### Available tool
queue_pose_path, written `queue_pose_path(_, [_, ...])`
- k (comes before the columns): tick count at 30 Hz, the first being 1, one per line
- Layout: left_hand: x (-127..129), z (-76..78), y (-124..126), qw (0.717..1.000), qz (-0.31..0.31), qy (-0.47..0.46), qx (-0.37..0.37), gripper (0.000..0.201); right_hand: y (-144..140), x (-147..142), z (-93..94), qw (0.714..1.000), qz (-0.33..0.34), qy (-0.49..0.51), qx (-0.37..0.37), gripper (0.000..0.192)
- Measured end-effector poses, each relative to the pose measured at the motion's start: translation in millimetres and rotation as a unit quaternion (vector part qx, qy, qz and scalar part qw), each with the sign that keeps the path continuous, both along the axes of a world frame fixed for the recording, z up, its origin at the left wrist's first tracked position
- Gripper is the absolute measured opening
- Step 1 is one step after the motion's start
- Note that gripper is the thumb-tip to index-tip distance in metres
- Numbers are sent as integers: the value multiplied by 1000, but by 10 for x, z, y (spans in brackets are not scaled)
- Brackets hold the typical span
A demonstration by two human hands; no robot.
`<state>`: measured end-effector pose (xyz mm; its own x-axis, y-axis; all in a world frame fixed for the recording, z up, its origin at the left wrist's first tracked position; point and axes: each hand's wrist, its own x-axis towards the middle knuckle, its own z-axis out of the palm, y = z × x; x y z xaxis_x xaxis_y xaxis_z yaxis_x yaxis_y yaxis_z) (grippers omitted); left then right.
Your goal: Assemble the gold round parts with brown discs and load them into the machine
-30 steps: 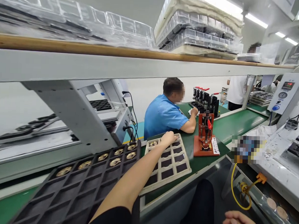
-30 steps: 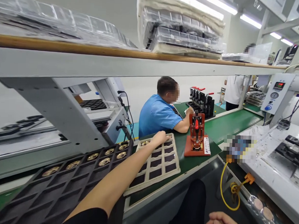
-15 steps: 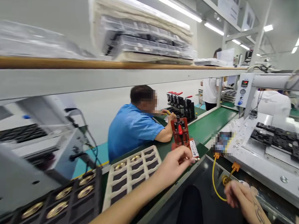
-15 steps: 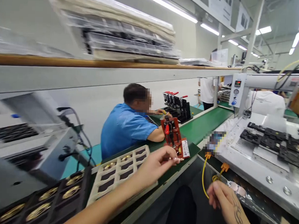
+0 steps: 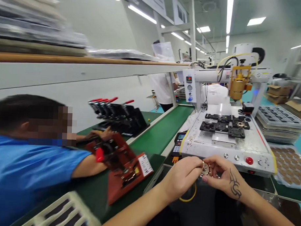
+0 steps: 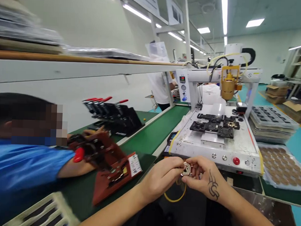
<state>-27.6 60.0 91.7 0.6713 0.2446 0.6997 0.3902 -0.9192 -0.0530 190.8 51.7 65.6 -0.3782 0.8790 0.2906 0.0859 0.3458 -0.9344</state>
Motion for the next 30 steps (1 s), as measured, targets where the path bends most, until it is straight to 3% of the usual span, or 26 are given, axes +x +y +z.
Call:
queue_pose_path(4, [434, 29, 315, 997, -28, 9, -72, 21, 125, 484, -67, 994, -98, -39, 32, 33])
queue_pose_path(8, [925, 275, 1005, 981, 1, 20, -193, 56, 283, 1143, -81, 968, -242, -53, 43, 37])
queue_pose_path(11, [1436, 513, 1651, 957, 90, 75, -267, 41, 310, 1540, 40, 949, -302, -64, 61, 36])
queue_pose_path(14, [1968, 646, 2174, 941, 99, 134, -293, 35, 211, 1754, 184, 939, -326, -69, 86, 35])
queue_pose_path(17, [2321, 661, 2501, 919, 111, 197, -323, 31, 41, 1901, 217, 932, -341, -79, 97, 36])
queue_pose_path(23, [2557, 658, 2766, 889, 132, 263, -350, 32, -34, 2237, 202, 917, -379, -70, 100, 40])
queue_pose_path(26, [2612, 677, 2744, 893, 129, 250, -350, 27, 250, 2308, 251, 915, -381, -72, 112, 44])
queue_pose_path(30, [2493, 761, 2606, 915, 95, 162, -356, 21, 924, 2234, 284, 929, -331, -116, 118, 43])
